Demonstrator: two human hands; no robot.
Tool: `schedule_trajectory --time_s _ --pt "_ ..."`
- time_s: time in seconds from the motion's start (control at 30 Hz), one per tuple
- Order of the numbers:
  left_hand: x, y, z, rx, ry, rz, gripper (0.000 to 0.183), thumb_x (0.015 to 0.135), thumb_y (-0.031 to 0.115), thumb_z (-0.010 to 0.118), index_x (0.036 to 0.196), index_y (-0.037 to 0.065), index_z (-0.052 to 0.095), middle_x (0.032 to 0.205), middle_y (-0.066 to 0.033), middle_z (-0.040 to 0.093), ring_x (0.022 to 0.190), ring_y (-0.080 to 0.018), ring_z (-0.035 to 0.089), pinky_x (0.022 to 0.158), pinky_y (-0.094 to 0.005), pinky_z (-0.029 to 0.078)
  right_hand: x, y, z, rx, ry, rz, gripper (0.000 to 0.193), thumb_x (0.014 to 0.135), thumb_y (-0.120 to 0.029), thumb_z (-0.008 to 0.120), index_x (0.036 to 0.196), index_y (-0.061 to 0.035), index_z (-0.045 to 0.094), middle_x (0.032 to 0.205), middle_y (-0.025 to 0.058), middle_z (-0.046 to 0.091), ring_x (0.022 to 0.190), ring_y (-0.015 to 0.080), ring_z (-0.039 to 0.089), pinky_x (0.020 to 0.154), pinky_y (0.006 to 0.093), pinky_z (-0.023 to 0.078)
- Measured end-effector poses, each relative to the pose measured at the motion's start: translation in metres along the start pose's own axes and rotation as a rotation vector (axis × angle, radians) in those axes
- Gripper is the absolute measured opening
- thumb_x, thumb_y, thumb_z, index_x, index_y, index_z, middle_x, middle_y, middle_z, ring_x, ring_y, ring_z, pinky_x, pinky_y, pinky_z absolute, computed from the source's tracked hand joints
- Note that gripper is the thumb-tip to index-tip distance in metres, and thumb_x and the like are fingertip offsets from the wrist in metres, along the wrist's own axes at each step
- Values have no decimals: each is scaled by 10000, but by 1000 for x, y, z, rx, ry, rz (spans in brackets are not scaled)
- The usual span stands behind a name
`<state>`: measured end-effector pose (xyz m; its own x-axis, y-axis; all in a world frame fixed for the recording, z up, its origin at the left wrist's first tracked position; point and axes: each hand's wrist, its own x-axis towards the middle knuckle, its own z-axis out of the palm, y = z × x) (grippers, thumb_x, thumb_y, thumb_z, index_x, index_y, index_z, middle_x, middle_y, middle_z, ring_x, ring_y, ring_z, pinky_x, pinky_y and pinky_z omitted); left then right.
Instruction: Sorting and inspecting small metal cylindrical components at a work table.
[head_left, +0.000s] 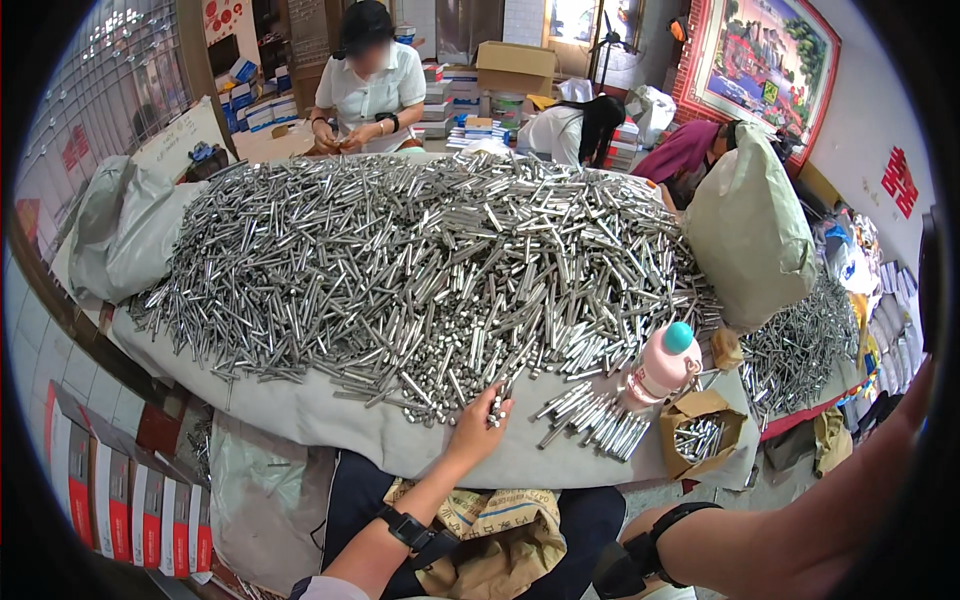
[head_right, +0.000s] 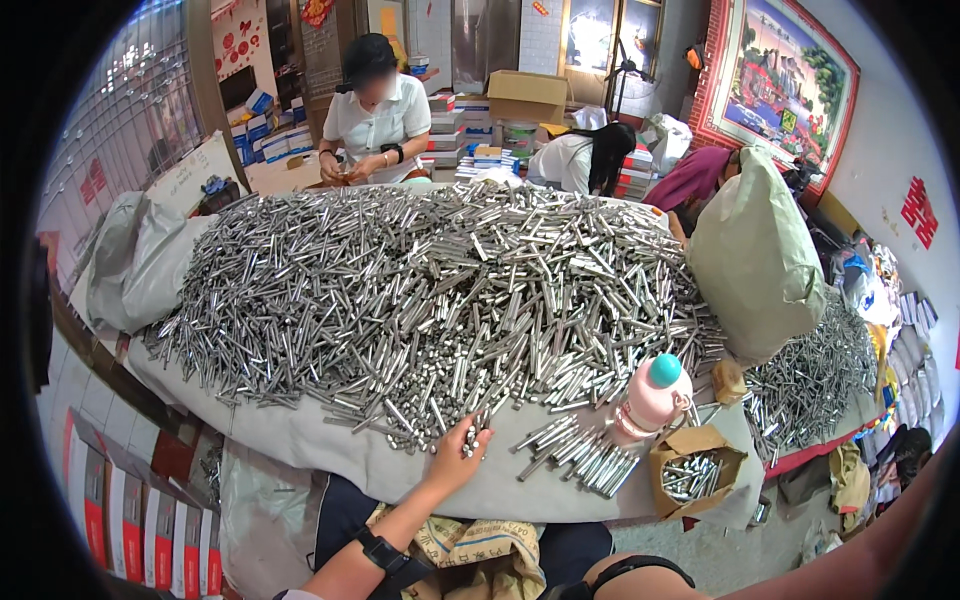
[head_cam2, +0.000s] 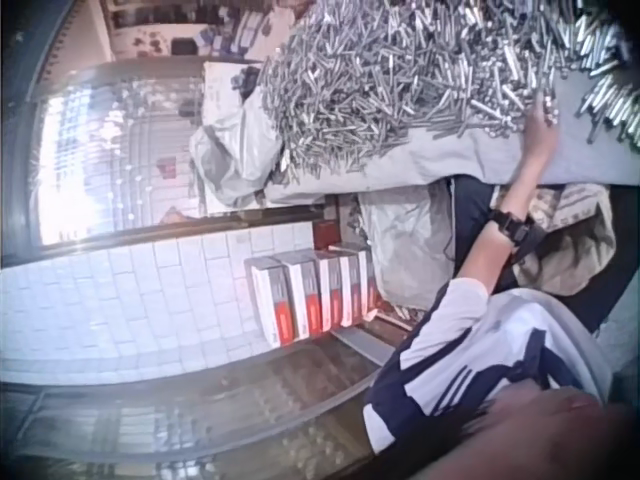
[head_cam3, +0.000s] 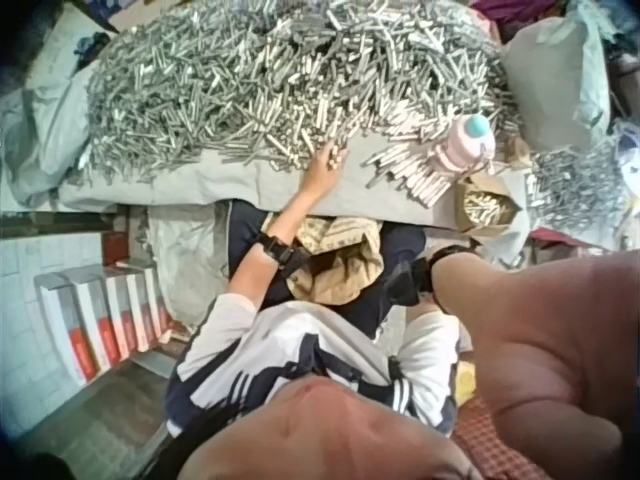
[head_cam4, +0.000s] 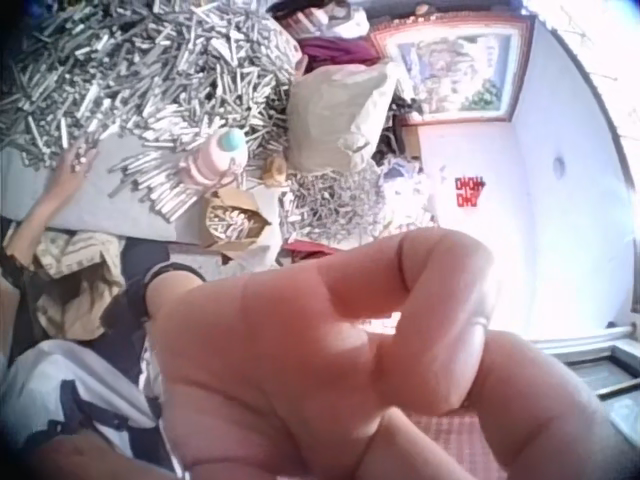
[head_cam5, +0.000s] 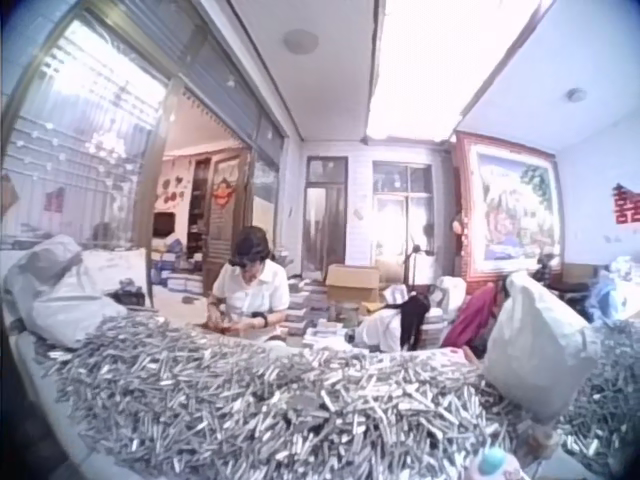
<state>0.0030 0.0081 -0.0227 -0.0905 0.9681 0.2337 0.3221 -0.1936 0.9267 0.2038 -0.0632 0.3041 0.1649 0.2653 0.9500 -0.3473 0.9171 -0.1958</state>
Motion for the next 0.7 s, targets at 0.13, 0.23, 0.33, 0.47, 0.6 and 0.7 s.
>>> schedule_trajectory --time_s 0.13,0.23,0.33,0.47,0.6,0.7 --pt "0 3 -1 17 5 -1 389 903 218 592 1208 -8 509 1004 -215 635 872 -324 639 755 -354 497 -1 1 -2 -6 0 -5 640 783 -226 665 1324 -41 379 1175 107 443 1058 277 420 906 446 345" --pt "-2 7 -4 27 4 10 385 905 215 588 1209 -6 509 993 -213 638 867 -325 640 761 -358 497 0 0 -4 -6 2 -10 638 784 -226 662 1324 -40 379 1178 108 442 1061 278 420 908 447 344" --pt "0 -1 -1 41 8 24 380 907 213 586 1202 -15 514 979 -214 642 862 -316 644 748 -356 497 0 2 -5 -15 0 -13 636 786 -227 660 1324 -39 379 1181 109 442 1064 278 420 909 448 344" --pt "-1 5 0 22 1 31 382 908 209 584 1203 -22 513 980 -216 641 859 -311 644 743 -353 495 -1 -1 -8 -31 5 -11 633 788 -227 656 1324 -37 379 1186 110 440 1067 278 419 911 450 343" --pt "3 13 -2 39 -6 -1 362 913 185 570 1203 -23 512 951 -167 661 841 -259 650 740 -330 494 1 -1 -7 -39 11 -12 630 790 -228 652 1324 -36 379 1190 111 439 1070 279 419 914 451 342" --pt "5 6 -1 5 0 -12 381 908 198 581 1196 -42 511 986 -222 637 862 -316 641 748 -358 491 0 2 -6 -31 5 -23 628 791 -228 649 1324 -35 379 1194 112 438 1073 279 418 915 452 342"
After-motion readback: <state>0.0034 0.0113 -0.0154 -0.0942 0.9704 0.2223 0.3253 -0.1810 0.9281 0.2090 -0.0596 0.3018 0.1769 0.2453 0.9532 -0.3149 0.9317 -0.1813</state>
